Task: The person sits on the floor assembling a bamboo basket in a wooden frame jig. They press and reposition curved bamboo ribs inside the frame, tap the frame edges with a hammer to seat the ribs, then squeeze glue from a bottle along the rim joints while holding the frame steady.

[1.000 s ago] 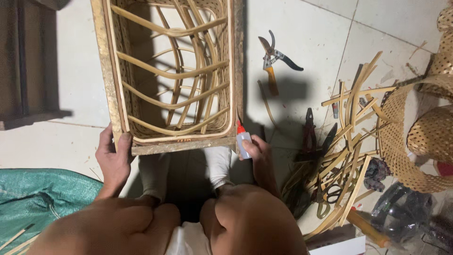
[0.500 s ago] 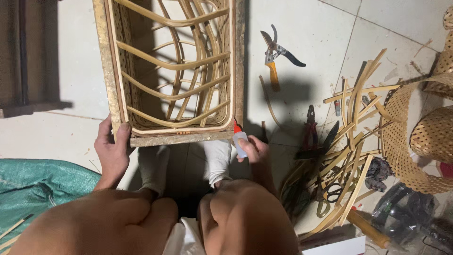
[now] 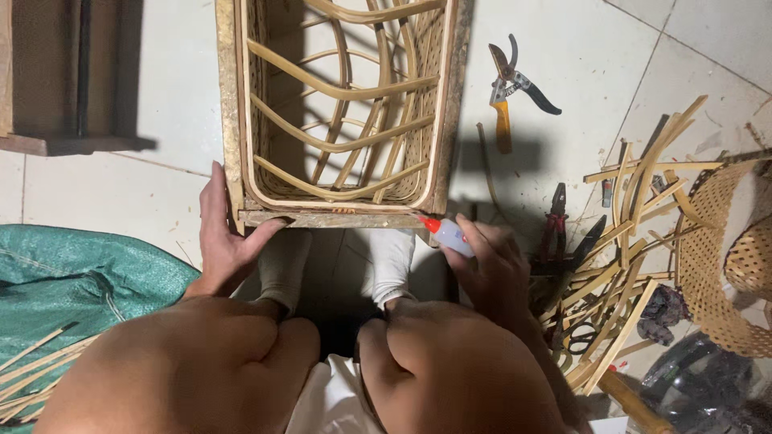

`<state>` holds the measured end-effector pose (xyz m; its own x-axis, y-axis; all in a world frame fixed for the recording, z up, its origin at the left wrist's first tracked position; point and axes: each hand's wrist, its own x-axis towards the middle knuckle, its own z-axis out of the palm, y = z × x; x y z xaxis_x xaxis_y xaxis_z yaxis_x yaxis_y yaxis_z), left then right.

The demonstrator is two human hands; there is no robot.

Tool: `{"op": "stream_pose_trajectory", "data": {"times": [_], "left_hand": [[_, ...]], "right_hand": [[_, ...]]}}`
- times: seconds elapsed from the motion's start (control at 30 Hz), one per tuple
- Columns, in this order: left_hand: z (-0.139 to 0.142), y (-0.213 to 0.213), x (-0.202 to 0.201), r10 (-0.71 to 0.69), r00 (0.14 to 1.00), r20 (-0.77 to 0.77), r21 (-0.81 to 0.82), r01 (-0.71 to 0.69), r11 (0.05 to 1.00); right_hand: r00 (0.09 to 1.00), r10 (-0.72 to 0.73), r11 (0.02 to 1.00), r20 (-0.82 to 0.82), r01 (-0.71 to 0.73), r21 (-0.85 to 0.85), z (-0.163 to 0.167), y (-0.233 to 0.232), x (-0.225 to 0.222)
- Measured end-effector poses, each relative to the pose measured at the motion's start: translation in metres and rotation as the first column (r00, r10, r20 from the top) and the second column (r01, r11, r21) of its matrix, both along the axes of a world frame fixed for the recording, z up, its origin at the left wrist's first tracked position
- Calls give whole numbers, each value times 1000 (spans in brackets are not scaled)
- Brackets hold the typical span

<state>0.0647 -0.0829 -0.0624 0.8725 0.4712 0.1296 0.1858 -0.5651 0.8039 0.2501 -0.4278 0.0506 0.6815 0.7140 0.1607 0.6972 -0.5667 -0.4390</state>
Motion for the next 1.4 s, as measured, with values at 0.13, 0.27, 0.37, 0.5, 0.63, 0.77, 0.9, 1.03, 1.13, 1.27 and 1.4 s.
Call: {"op": "stream_pose_trajectory", "data": {"times": [0.13, 0.27, 0.37, 0.5, 0.63, 0.77, 0.9, 1.03, 1.13, 1.27, 1.4], "left_hand": [[-4, -1, -1, 27, 997, -72, -93, -34, 995], [-8, 0, -2, 9, 998, -55, -87, -14, 996], [-9, 1, -1, 1, 999, -49, -57, -4, 998], [-10, -1, -2, 23, 998, -63, -89, -28, 996], [-11, -2, -3, 33, 997, -64, -123, -40, 992], [-12, -2, 2, 65, 997, -36, -298, -73, 952], [-4, -1, 9, 57, 984, -167, -464, -130, 876], [8, 3, 17, 35, 987, -156, -675, -133, 726], [15, 5, 24, 24, 986, -164, -709, -135, 692], [21, 10, 29, 16, 994, -110, -778, -96, 621], [26, 19, 31, -34, 978, -207, -745, -135, 653]], "right_hand": [[998, 59, 997, 11, -58, -50, 17, 11, 16], [990, 122, 983, 75, -110, -145, 18, 14, 23], [984, 157, 975, 79, -141, -173, 15, 11, 25], [977, 191, 966, 92, -171, -192, 15, 9, 27], [963, 238, 954, 123, -208, -218, 22, 12, 33], [977, 210, 969, 23, -205, -139, 25, 25, 34], [971, 239, 962, 4, -236, -138, 19, 42, 28], [965, 262, 937, -4, -255, -241, 16, 54, 27], [964, 264, 925, -25, -260, -278, 20, 58, 30], [974, 220, 962, -53, -226, -156, 25, 65, 31], [961, 272, 941, -46, -275, -197, 23, 78, 31]]}}
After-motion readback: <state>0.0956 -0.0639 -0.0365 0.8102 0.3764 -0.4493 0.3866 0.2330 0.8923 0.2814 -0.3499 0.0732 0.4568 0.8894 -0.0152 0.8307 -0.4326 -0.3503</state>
